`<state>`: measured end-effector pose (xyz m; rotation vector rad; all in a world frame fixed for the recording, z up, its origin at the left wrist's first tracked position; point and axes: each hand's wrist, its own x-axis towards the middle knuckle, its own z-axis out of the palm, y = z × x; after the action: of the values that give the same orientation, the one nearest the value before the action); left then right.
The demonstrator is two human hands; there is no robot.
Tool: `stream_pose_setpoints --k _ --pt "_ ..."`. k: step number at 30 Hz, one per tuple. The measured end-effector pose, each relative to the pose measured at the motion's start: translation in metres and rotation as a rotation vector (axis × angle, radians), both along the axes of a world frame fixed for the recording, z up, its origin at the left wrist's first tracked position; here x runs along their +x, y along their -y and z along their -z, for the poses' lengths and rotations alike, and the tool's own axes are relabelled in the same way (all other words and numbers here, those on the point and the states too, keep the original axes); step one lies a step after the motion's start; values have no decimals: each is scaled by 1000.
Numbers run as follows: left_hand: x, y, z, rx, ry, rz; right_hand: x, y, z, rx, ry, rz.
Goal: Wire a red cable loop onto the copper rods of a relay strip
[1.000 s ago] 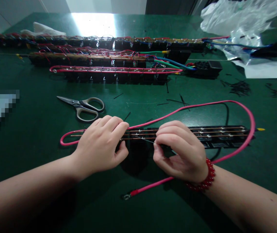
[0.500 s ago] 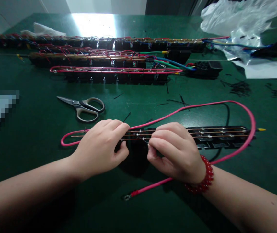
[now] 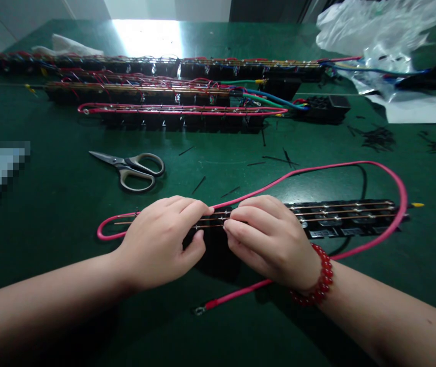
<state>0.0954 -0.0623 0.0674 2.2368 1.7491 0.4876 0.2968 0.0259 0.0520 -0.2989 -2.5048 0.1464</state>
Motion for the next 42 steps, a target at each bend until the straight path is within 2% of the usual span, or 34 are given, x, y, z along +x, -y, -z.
stream_pose_setpoints --k 20,27,42 --pt "-1 -1 5 186 34 -11 -2 -4 5 -111 -101 17" --pt "0 -1 4 160 21 30 -3 -4 3 -126 -125 12" --pt "-1 -1 4 159 38 9 -4 -4 2 -115 -108 14"
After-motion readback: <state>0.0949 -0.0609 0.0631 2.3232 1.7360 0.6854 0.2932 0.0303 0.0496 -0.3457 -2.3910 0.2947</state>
